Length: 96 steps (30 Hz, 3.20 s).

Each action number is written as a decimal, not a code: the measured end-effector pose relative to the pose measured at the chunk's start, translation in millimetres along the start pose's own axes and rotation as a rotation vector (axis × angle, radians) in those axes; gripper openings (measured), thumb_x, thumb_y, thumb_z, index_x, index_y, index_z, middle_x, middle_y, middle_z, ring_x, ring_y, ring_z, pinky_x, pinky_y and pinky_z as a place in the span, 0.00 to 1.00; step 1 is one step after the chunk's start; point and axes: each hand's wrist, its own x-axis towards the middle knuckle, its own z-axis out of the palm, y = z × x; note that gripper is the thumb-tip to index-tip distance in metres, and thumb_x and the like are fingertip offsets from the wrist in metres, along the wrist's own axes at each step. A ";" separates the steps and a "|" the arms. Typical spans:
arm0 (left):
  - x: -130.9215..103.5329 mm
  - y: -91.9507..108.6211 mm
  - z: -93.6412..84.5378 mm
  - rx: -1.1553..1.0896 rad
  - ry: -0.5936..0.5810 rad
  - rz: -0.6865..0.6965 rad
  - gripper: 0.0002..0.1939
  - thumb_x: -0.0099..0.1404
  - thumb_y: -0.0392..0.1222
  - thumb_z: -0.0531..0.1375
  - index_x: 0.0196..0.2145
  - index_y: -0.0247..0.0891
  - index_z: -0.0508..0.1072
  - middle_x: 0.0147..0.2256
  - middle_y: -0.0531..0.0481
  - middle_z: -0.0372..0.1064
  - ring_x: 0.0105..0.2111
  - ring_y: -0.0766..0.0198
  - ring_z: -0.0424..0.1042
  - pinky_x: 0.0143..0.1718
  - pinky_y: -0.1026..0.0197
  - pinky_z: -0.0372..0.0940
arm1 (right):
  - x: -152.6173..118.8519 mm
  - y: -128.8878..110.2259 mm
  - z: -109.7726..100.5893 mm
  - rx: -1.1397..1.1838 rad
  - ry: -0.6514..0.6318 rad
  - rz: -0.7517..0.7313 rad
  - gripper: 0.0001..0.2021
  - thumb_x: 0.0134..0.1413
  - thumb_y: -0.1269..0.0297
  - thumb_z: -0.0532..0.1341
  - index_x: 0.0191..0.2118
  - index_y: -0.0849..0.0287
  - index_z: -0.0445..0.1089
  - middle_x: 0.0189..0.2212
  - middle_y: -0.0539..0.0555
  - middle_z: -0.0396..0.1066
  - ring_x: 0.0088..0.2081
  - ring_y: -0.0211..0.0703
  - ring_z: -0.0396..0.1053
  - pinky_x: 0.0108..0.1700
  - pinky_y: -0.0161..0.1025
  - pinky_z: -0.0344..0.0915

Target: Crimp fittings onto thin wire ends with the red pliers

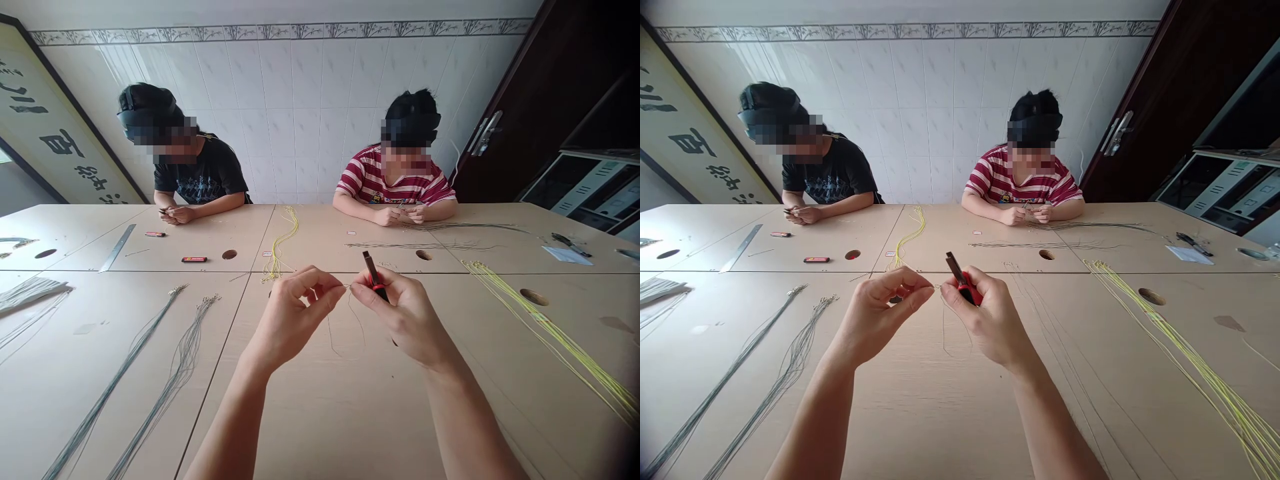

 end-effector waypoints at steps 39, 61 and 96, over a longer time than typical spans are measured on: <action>9.8 -18.0 -5.2 -0.757 -0.453 -0.335 0.07 0.63 0.42 0.63 0.30 0.36 0.74 0.32 0.50 0.69 0.32 0.67 0.69 0.39 0.61 0.64 | 3.2 1.6 -4.5 -0.051 -0.189 -0.333 0.04 0.60 0.63 0.60 0.35 0.53 0.70 0.38 0.50 0.68 0.34 0.36 0.67 0.39 0.37 0.66; 9.1 -15.4 -11.1 -0.615 -0.314 -0.308 0.11 0.62 0.46 0.64 0.31 0.34 0.73 0.23 0.53 0.66 0.23 0.71 0.65 0.30 0.64 0.64 | 3.2 6.5 -5.7 -0.073 -0.040 -0.164 0.08 0.57 0.56 0.63 0.35 0.55 0.72 0.31 0.50 0.73 0.32 0.39 0.67 0.38 0.36 0.65; 8.9 -20.0 -11.3 -0.727 -0.305 -0.052 0.04 0.61 0.33 0.65 0.32 0.39 0.80 0.35 0.51 0.68 0.36 0.68 0.69 0.42 0.61 0.67 | 2.7 4.4 -0.6 0.320 -0.262 0.014 0.11 0.49 0.57 0.69 0.28 0.56 0.68 0.28 0.48 0.64 0.31 0.37 0.60 0.33 0.36 0.59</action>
